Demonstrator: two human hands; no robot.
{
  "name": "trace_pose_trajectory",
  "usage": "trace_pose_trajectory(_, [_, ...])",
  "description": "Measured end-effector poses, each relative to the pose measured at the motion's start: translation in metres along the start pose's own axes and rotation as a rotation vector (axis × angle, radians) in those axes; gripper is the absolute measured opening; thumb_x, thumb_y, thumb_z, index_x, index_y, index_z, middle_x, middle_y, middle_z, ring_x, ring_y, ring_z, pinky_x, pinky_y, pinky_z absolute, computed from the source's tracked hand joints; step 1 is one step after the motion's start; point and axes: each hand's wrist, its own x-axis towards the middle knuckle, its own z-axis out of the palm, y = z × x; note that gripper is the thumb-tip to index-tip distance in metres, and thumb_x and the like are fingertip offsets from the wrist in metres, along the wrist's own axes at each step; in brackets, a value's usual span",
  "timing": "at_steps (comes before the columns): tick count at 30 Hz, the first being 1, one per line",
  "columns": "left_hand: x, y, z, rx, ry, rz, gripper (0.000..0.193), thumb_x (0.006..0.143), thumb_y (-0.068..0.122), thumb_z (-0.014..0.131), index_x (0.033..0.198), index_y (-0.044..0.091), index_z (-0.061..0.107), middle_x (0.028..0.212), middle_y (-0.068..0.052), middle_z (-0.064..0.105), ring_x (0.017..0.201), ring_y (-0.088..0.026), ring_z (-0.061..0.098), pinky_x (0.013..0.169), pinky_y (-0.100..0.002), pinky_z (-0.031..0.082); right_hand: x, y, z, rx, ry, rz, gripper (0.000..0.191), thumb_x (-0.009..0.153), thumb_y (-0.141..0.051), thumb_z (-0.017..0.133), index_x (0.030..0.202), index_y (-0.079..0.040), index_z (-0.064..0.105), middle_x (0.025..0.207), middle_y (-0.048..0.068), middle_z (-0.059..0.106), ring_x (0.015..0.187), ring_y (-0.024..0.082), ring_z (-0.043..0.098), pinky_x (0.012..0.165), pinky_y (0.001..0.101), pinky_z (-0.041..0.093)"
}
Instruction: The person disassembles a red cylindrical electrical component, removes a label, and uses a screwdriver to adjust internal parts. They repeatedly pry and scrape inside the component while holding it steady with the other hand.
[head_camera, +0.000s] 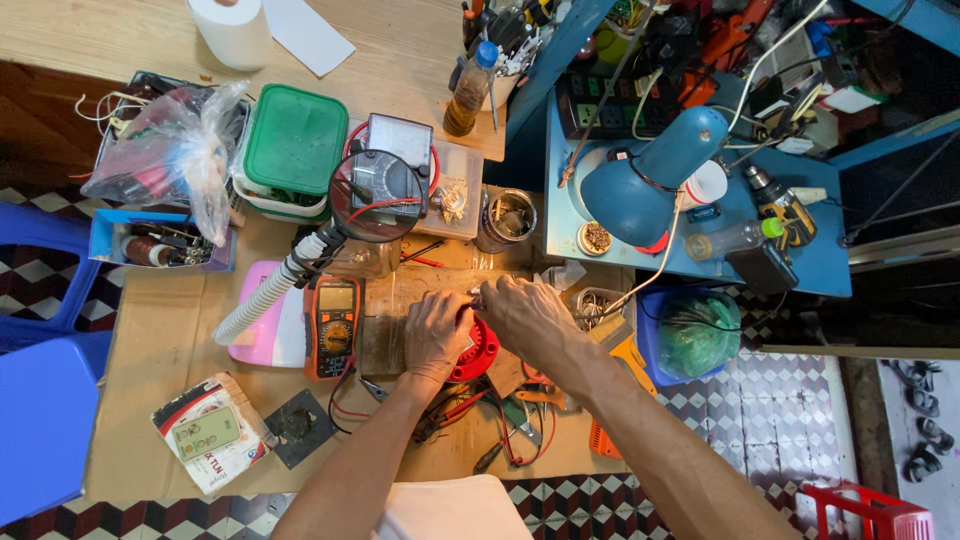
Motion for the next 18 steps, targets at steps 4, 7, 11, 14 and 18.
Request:
trace_pose_trajectory(4, [0.001,-0.003,0.002,0.039,-0.007,-0.008,0.018,0.091,0.019,0.070,0.104,0.011,0.061,0.102,-0.005,0.064,0.105,-0.025,0.062,0.091,-0.043,0.049,0.003,-0.006,-0.002,0.134,-0.435,0.460,0.042,0.113,-0.043,0.049,0.101,-0.005,0.063,0.085,0.019,0.071,0.078,0.032,0.070,0.082,0.0400,0.055])
trace_pose_trajectory(7, [0.000,-0.005,0.003,0.010,0.017,0.009,0.016,0.091,0.017,0.070,0.104,0.011,0.062,0.102,-0.004,0.064,0.104,-0.025,0.062,0.091,-0.043,0.049,0.007,-0.013,-0.003,-0.074,-0.239,0.199,0.016,0.101,-0.019,0.057,0.112,-0.009,0.061,0.085,0.019,0.065,0.068,0.033,0.067,0.056,0.0463,0.055])
trace_pose_trajectory(11, [0.001,-0.008,-0.001,-0.006,0.077,0.056,0.013,0.087,0.016,0.071,0.098,0.013,0.065,0.102,-0.005,0.064,0.103,-0.027,0.062,0.088,-0.044,0.049,0.004,-0.011,-0.010,-0.125,-0.120,0.087,0.023,0.097,-0.022,0.062,0.112,-0.005,0.059,0.083,0.013,0.063,0.079,0.031,0.067,0.067,0.0431,0.054])
trace_pose_trajectory(14, [0.004,-0.018,-0.002,-0.002,0.078,0.056,0.011,0.088,0.015,0.071,0.098,0.012,0.067,0.101,-0.006,0.065,0.100,-0.028,0.062,0.086,-0.043,0.049,0.007,-0.007,-0.016,0.073,-0.031,0.048,0.032,0.089,-0.021,0.064,0.116,-0.004,0.059,0.091,0.015,0.064,0.086,0.032,0.068,0.071,0.0425,0.057])
trace_pose_trajectory(18, [0.003,-0.025,-0.003,-0.019,0.082,0.031,0.011,0.089,0.015,0.072,0.098,0.012,0.067,0.099,-0.005,0.066,0.101,-0.027,0.063,0.088,-0.043,0.050,0.013,-0.004,-0.018,0.050,0.025,-0.088,0.028,0.086,-0.023,0.068,0.102,-0.001,0.059,0.085,0.016,0.064,0.077,0.035,0.069,0.063,0.0457,0.057])
